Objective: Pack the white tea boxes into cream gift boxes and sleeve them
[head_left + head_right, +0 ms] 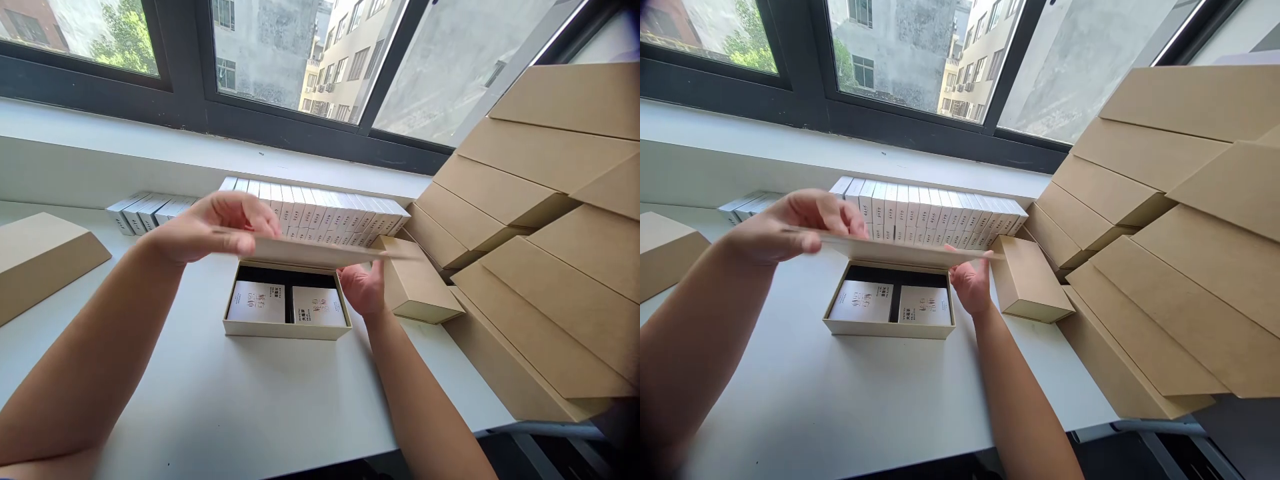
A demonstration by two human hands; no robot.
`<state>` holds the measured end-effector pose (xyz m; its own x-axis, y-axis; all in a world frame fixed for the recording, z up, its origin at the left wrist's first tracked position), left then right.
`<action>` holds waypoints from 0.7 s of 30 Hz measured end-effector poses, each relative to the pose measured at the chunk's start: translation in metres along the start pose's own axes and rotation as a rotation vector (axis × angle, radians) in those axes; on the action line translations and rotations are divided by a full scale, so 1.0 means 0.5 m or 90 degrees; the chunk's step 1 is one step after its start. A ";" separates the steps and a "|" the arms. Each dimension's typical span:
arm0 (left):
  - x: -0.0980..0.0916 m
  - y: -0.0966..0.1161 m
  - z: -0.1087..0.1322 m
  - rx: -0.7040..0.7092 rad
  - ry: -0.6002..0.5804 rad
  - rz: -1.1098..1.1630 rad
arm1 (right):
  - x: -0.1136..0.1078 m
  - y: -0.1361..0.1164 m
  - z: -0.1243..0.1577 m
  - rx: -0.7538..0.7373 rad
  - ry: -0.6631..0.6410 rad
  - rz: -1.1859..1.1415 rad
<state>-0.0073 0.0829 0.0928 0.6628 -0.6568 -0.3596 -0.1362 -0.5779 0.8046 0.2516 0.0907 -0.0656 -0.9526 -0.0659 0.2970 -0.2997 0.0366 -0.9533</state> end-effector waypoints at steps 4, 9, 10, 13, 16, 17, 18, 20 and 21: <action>0.048 0.036 0.039 -0.155 -0.321 -0.077 | -0.020 0.029 -0.007 0.072 0.022 -0.170; 0.083 -0.009 0.062 -0.318 -0.422 -0.187 | -0.036 0.053 -0.015 0.096 0.034 -0.186; 0.087 -0.032 0.055 -0.346 -0.386 -0.268 | -0.037 0.055 -0.016 0.100 0.036 -0.183; 0.124 -0.102 0.036 -0.400 -0.328 -0.487 | -0.032 0.057 -0.015 0.114 0.024 -0.172; 0.183 -0.158 0.030 -0.413 -0.392 -0.579 | -0.023 0.057 -0.012 0.123 0.003 -0.160; 0.195 -0.168 0.030 -0.413 -0.404 -0.594 | -0.021 0.057 -0.011 0.124 -0.003 -0.157; 0.202 -0.173 0.029 -0.412 -0.408 -0.605 | -0.019 0.057 -0.010 0.124 -0.008 -0.153; 0.200 -0.171 0.028 -0.413 -0.396 -0.621 | -0.017 0.056 -0.010 0.120 -0.015 -0.141; 0.193 -0.167 0.029 -0.424 -0.385 -0.628 | -0.015 0.056 -0.010 0.117 -0.018 -0.132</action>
<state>0.0575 0.0608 -0.0159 -0.1762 -0.3132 -0.9332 0.7058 -0.7010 0.1020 0.2504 0.0972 -0.0941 -0.8691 -0.0816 0.4878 -0.4713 -0.1625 -0.8669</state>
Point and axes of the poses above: each hand's wrist, its own z-axis away from the middle knuckle, its own x-axis out of the palm, y = z × x, the point moved 7 cm from there along -z, towards the middle knuckle, and after that the axes turned 5 degrees about -z, right-handed, at the moved point
